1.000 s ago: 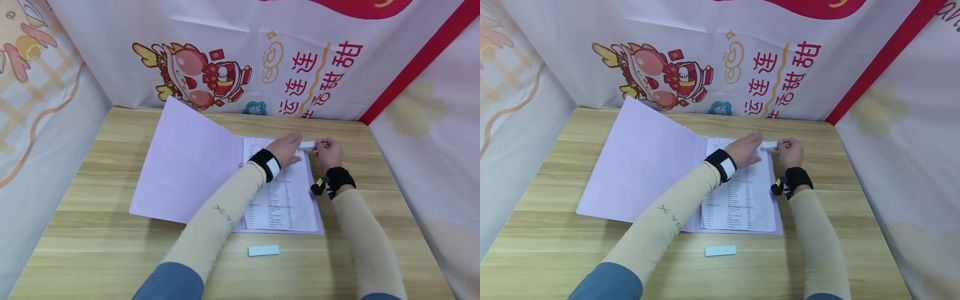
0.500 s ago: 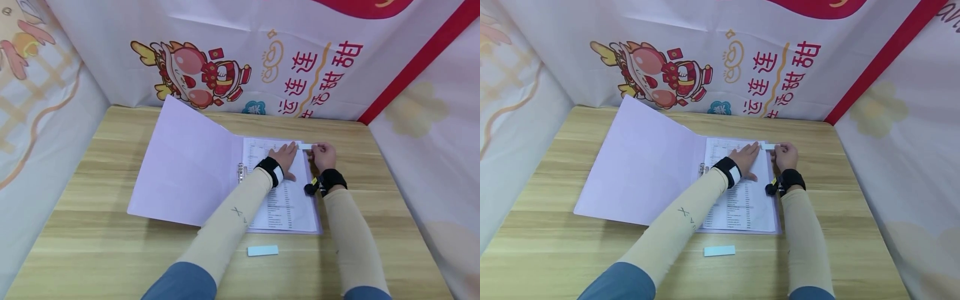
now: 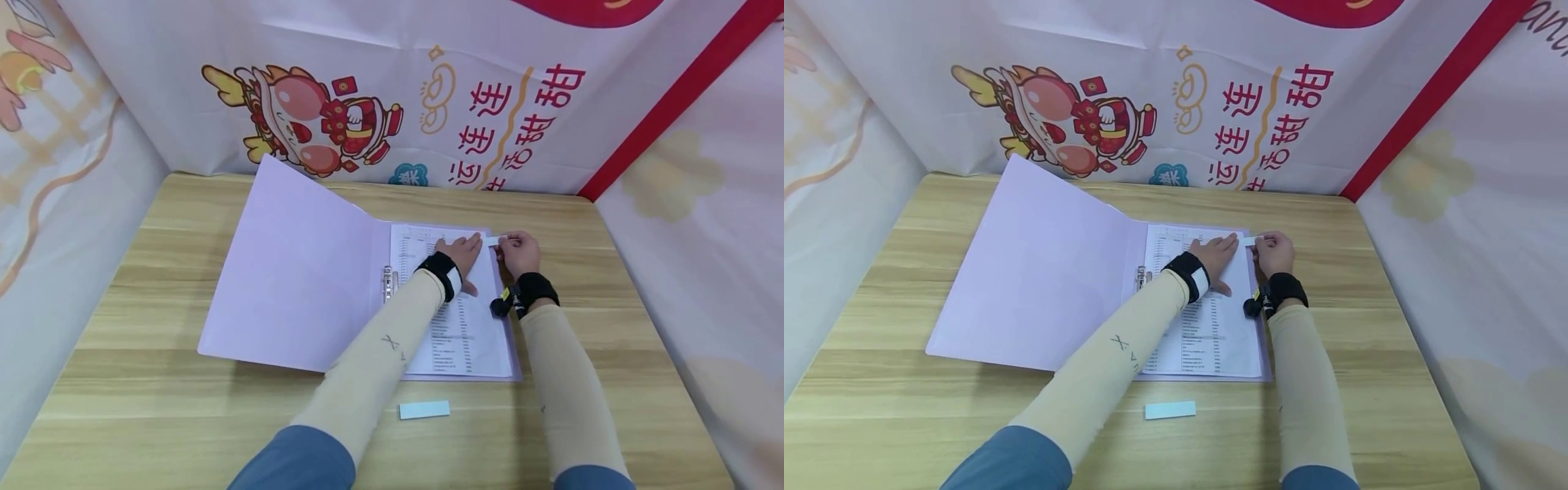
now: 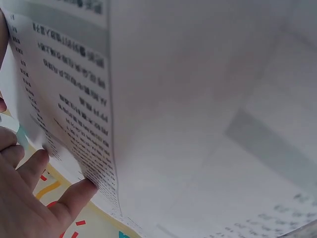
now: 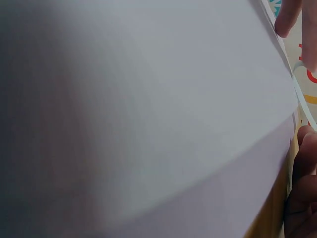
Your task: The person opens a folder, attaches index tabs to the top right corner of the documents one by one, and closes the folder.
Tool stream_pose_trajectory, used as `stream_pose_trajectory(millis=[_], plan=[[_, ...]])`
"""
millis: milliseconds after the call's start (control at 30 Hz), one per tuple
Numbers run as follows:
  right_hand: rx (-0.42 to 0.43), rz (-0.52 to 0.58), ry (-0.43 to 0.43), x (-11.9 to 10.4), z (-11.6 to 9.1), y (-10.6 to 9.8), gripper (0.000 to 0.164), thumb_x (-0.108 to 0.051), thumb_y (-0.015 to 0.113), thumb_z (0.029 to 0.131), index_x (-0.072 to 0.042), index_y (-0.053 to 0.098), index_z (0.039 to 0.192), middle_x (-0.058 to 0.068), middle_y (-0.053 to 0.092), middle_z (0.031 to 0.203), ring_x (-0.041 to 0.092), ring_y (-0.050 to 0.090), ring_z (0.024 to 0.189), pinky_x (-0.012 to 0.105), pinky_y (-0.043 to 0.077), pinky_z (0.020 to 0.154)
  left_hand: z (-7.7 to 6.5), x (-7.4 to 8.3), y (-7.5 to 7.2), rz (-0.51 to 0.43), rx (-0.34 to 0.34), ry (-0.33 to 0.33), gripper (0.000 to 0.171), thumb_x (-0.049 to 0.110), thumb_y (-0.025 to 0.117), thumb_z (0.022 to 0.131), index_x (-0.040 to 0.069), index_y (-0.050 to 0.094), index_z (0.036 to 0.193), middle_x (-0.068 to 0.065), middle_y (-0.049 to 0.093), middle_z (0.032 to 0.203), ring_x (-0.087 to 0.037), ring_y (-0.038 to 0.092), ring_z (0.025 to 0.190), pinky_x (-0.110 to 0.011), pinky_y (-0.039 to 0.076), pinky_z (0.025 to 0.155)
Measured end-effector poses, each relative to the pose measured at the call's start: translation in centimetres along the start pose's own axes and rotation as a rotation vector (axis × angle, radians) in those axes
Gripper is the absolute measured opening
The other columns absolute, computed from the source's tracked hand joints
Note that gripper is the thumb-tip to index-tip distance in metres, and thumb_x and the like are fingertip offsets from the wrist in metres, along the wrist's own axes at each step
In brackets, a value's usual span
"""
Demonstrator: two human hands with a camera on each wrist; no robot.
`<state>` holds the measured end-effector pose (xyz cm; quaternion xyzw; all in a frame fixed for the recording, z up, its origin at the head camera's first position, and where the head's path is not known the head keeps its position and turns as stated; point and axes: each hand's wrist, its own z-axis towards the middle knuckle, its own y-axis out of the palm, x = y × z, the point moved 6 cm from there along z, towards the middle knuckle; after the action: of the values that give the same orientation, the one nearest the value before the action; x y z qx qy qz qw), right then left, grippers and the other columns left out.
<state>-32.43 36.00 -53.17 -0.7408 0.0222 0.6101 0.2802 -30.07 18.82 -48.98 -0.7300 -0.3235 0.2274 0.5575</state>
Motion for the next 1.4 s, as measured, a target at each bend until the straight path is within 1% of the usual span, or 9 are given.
stream_pose_trajectory(millis=[33,100,233,500,833,1100,1267,1333,1400], plan=[[0.0,0.0,0.002,0.1,0.1,0.0,0.022,-0.009,0.06,0.101,0.007,0.061,0.115,-0.007,0.064,0.071,0.003,0.058,0.055,0.015,0.05,0.056,-0.2,0.0,-0.2,-0.013,0.006,-0.002,0.113,0.067,0.069,0.085,0.014,0.01,0.165,-0.001,0.006,0.171,-0.018,0.022,0.153,-0.052,0.033,0.116],[0.0,0.009,0.005,0.2,0.2,0.1,0.02,-0.008,0.06,0.1,0.006,0.061,0.114,-0.007,0.063,0.07,0.003,0.058,0.054,0.016,0.051,0.056,0.3,-0.2,0.2,-0.036,0.007,-0.011,0.114,0.067,0.07,0.085,0.016,0.008,0.165,-0.001,0.007,0.171,-0.018,0.022,0.154,-0.052,0.032,0.117],[0.003,0.015,0.014,0.4,0.4,0.1,0.016,-0.008,0.06,0.1,0.004,0.061,0.111,-0.009,0.062,0.068,0.002,0.058,0.054,0.016,0.051,0.056,0.0,-0.3,0.1,-0.063,0.022,-0.021,0.113,0.067,0.07,0.085,0.016,0.009,0.165,0.0,0.01,0.171,-0.017,0.022,0.153,-0.051,0.03,0.118],[0.003,0.004,0.034,0.1,0.1,0.2,0.015,-0.012,0.059,0.101,0.001,0.062,0.109,-0.004,0.065,0.074,0.005,0.058,0.056,0.017,0.05,0.056,-0.4,-0.4,-0.1,-0.017,0.007,-0.015,0.11,0.07,0.067,0.086,0.013,0.014,0.164,-0.002,0.01,0.171,-0.018,0.022,0.153,-0.051,0.03,0.119],[0.011,-0.038,0.039,0.1,0.4,0.4,0.018,-0.012,0.06,0.1,0.001,0.063,0.111,-0.005,0.065,0.073,0.005,0.058,0.056,0.018,0.051,0.056,1.4,-0.9,1.2,0.025,-0.064,-0.037,0.113,0.076,0.062,0.084,0.014,0.013,0.165,-0.001,0.01,0.171,-0.018,0.016,0.155,-0.052,0.026,0.12],[0.019,-0.081,0.051,0.0,0.4,0.4,0.019,-0.011,0.058,0.098,0.002,0.064,0.111,-0.005,0.064,0.073,0.005,0.059,0.056,0.017,0.051,0.056,1.6,-1.0,1.4,0.039,-0.036,-0.035,0.113,0.079,0.063,0.081,0.015,0.02,0.164,-0.001,0.016,0.17,-0.018,0.019,0.154,-0.052,0.028,0.119],[0.037,-0.183,0.018,-1.2,-0.4,0.3,0.026,-0.019,0.063,0.095,0.001,0.063,0.113,0.001,0.064,0.083,0.007,0.06,0.062,0.019,0.05,0.058,1.4,-1.0,1.1,0.047,-0.023,-0.034,0.113,0.081,0.062,0.08,0.017,0.021,0.164,0.001,0.017,0.17,-0.018,0.019,0.154,-0.051,0.028,0.119],[0.052,-0.264,-0.015,-1.9,-0.7,0.3,0.033,-0.024,0.065,0.095,-0.001,0.062,0.118,0.005,0.062,0.094,0.012,0.059,0.074,0.022,0.048,0.067,1.2,-0.9,0.9,0.049,-0.025,-0.034,0.112,0.081,0.061,0.081,0.018,0.02,0.164,0.002,0.016,0.17,-0.017,0.018,0.154,-0.05,0.027,0.119],[0.062,-0.344,-0.063,-2.7,-1.0,0.5,0.041,-0.028,0.068,0.094,0.0,0.06,0.123,0.012,0.06,0.104,0.02,0.058,0.088,0.03,0.047,0.076,1.2,-0.9,0.9,0.045,-0.019,-0.035,0.112,0.081,0.062,0.08,0.019,0.021,0.164,0.003,0.016,0.17,-0.016,0.019,0.154,-0.05,0.027,0.12]])
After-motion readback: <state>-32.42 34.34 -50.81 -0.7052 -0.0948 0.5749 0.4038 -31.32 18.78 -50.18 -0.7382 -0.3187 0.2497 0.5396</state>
